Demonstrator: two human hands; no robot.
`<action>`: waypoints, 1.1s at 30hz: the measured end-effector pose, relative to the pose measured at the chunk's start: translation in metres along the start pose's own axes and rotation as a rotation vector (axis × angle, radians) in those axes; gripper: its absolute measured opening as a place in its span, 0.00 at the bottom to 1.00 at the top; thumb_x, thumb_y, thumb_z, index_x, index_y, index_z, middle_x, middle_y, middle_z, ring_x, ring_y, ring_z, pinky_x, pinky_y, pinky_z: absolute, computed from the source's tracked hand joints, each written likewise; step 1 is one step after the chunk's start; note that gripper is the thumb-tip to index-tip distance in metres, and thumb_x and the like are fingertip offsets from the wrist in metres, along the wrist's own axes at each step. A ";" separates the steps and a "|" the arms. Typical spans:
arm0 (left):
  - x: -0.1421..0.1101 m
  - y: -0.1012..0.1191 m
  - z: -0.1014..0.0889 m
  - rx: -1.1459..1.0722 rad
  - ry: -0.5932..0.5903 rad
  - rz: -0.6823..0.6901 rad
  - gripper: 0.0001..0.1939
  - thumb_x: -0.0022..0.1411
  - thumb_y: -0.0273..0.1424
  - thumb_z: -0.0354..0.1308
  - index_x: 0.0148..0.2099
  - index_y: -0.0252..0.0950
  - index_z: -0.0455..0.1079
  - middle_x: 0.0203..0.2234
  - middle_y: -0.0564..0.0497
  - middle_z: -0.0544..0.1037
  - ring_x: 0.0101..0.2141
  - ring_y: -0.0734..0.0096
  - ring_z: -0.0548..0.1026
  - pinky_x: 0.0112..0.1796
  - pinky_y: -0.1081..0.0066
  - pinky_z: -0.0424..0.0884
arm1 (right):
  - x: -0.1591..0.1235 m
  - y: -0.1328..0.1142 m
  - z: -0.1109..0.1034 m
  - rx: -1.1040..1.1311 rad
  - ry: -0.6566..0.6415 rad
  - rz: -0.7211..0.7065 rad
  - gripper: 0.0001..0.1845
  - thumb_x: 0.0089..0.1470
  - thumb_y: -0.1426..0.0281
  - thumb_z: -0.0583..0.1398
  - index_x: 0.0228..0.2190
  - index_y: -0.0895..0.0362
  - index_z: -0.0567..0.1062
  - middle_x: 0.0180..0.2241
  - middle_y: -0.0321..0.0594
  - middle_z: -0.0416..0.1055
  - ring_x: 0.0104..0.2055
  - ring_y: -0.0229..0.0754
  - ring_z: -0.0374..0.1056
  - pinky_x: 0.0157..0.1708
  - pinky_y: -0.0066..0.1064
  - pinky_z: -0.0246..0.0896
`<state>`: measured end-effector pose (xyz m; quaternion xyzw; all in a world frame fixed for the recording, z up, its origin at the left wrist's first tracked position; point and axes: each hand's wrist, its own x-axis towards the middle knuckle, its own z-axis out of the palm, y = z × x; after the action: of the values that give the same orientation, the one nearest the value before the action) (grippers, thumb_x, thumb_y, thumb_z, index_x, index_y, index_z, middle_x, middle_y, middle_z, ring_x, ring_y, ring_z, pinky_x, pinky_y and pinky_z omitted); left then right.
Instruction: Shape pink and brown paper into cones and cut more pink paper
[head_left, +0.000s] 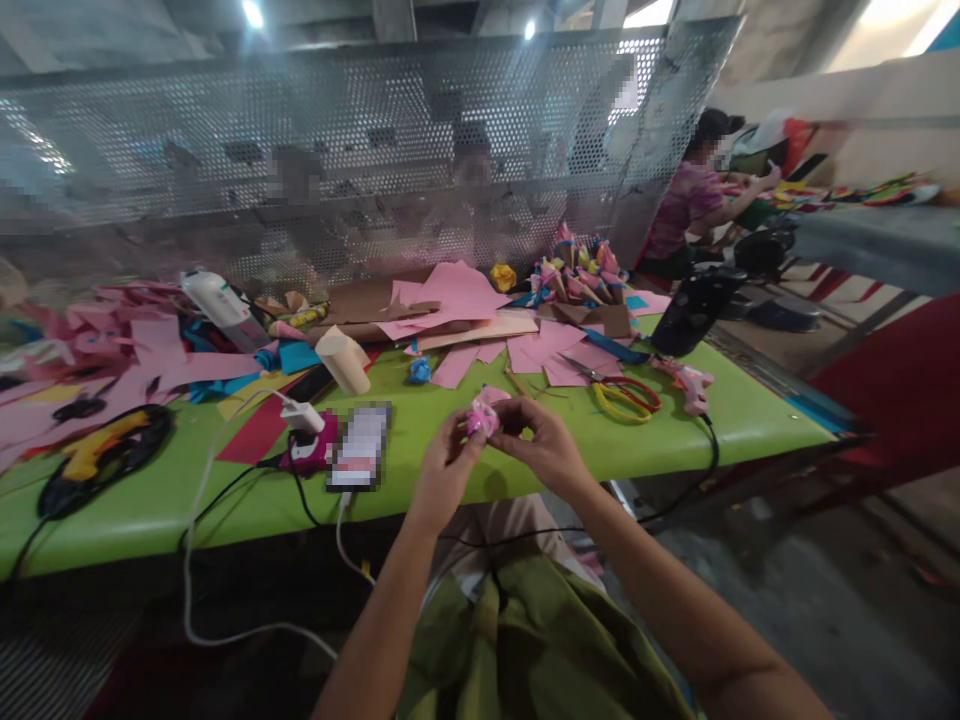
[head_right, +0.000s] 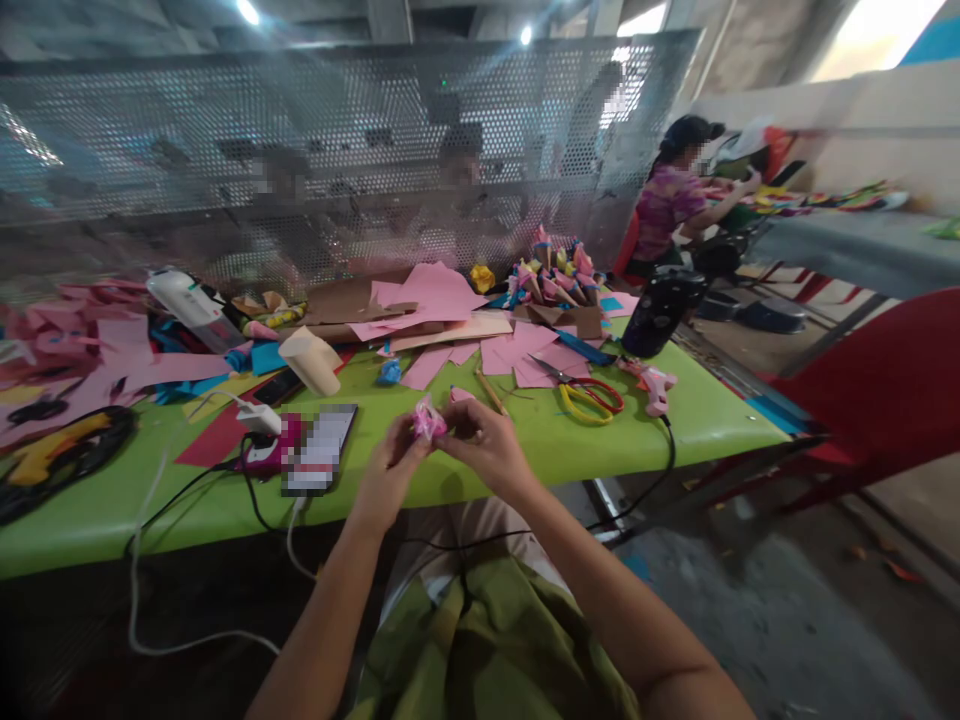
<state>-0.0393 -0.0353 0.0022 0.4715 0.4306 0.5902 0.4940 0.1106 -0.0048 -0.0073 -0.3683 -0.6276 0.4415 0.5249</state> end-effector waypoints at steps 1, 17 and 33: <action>0.001 0.000 0.000 0.026 -0.003 -0.009 0.19 0.52 0.42 0.70 0.42 0.38 0.75 0.39 0.47 0.80 0.41 0.62 0.77 0.45 0.66 0.73 | -0.001 -0.001 -0.001 -0.038 -0.004 -0.018 0.19 0.48 0.53 0.68 0.33 0.54 0.75 0.29 0.36 0.74 0.29 0.39 0.66 0.29 0.31 0.63; 0.006 -0.010 0.001 0.124 0.123 0.074 0.12 0.49 0.37 0.70 0.35 0.37 0.77 0.30 0.51 0.78 0.32 0.71 0.73 0.33 0.73 0.70 | 0.004 -0.031 -0.019 -0.366 0.012 -0.265 0.06 0.57 0.66 0.63 0.33 0.53 0.81 0.34 0.41 0.74 0.35 0.42 0.70 0.32 0.32 0.66; 0.004 -0.001 0.003 -0.003 0.178 0.011 0.17 0.38 0.29 0.74 0.33 0.36 0.75 0.29 0.51 0.80 0.30 0.69 0.76 0.35 0.68 0.72 | 0.009 -0.036 -0.026 -0.514 -0.172 -0.333 0.06 0.56 0.70 0.67 0.37 0.51 0.83 0.37 0.42 0.78 0.40 0.45 0.75 0.38 0.33 0.68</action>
<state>-0.0369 -0.0307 0.0025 0.4187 0.4693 0.6333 0.4511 0.1341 -0.0040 0.0310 -0.3425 -0.8123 0.2061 0.4246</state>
